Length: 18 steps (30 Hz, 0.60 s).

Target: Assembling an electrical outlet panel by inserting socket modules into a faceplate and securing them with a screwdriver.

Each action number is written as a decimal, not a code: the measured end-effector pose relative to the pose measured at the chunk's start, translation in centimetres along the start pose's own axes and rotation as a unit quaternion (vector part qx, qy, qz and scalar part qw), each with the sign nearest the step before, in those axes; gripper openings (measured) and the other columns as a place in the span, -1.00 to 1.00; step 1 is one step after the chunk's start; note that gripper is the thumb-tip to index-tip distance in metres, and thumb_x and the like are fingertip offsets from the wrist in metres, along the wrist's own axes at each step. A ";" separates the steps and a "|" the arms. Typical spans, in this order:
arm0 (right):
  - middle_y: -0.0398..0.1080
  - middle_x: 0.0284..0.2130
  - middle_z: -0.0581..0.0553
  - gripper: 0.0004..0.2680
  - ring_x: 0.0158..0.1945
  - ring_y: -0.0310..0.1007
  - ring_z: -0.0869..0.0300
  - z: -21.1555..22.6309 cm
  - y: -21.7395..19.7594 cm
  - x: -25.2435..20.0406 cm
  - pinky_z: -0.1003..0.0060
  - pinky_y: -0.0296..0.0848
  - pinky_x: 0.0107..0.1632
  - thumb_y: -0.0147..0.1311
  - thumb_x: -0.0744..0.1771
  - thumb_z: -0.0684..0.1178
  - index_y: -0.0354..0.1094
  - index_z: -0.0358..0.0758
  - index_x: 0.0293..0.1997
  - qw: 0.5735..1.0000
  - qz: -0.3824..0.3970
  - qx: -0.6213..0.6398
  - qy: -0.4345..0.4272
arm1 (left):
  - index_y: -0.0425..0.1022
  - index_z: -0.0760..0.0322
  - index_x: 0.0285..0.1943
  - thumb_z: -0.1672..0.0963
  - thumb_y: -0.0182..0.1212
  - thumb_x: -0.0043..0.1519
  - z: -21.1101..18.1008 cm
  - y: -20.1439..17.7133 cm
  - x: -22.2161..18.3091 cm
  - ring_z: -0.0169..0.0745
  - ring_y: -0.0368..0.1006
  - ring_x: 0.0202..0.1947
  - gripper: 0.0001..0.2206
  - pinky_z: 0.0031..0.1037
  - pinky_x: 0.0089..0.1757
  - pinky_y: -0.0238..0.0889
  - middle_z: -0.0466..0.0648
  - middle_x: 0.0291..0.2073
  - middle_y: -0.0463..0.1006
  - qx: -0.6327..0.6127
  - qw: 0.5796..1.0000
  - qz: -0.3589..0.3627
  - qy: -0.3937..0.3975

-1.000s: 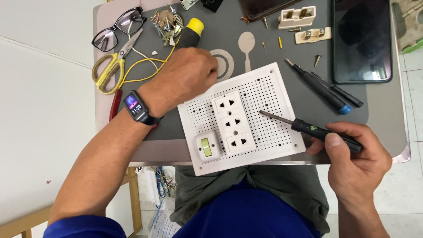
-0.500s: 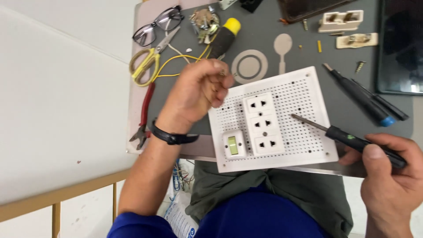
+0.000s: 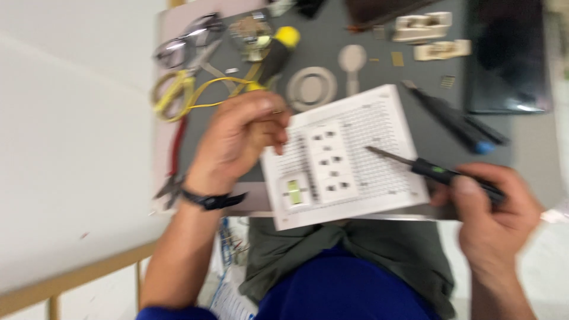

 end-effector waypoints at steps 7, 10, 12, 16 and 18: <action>0.38 -0.60 -0.25 -0.92 -0.55 0.41 0.18 2.2 0.3 0.7 0.41 0.46 -0.46 -0.02 0.35 -0.21 0.31 -0.43 -0.14 0.999 0.019 0.026 0.006 | 0.52 0.52 -0.28 0.29 0.20 0.11 -0.9 1.0 -1.4 -0.08 0.49 -0.59 -0.93 -0.40 -0.48 0.51 0.13 -0.51 0.53 0.143 0.983 -0.103 0.056; 0.39 -0.61 -0.22 -0.92 -0.57 0.40 0.18 2.4 0.3 0.8 0.42 0.45 -0.46 -0.03 0.35 -0.22 0.31 -0.44 -0.16 0.999 0.029 0.013 -0.011 | 0.54 0.52 -0.26 0.30 0.20 0.11 -1.5 2.1 -2.1 -0.12 0.47 -0.59 -0.92 -0.44 -0.40 0.50 0.12 -0.55 0.52 0.211 0.971 -0.093 0.068; 0.39 -0.61 -0.21 -0.92 -0.56 0.40 0.19 2.5 0.4 0.7 0.43 0.43 -0.45 -0.03 0.35 -0.21 0.31 -0.43 -0.17 0.999 0.035 0.009 -0.019 | 0.56 0.50 -0.24 0.29 0.20 0.11 -1.8 2.5 -2.5 -0.15 0.46 -0.58 -0.91 -0.47 -0.36 0.48 0.12 -0.58 0.52 0.246 0.963 -0.091 0.067; 0.37 -0.58 -0.24 -0.93 -0.53 0.40 0.18 2.0 0.3 0.5 0.42 0.44 -0.42 -0.01 0.36 -0.23 0.30 -0.44 -0.14 0.999 0.030 0.019 -0.008 | 0.61 0.39 -0.16 0.25 0.18 0.16 -3.5 2.1 -2.8 -0.38 0.46 -0.52 -0.86 -0.61 -0.20 0.41 -0.04 -0.57 0.56 0.383 0.909 -0.141 0.085; 0.36 -0.56 -0.26 -0.94 -0.51 0.39 0.17 1.0 0.3 0.3 0.41 0.44 -0.39 -0.01 0.37 -0.26 0.30 -0.44 -0.12 0.999 0.033 0.041 0.006 | 0.62 0.33 -0.11 0.21 0.17 0.18 -4.4 0.6 -2.8 -0.48 0.45 -0.50 -0.83 -0.64 -0.08 0.38 -0.13 -0.56 0.56 0.443 0.875 -0.173 0.093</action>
Point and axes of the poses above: each hand's wrist, its own x-axis towards the middle knuckle, its own y-axis out of the palm, z = x × y, the point moved 5 cm from there along x, towards the middle knuckle
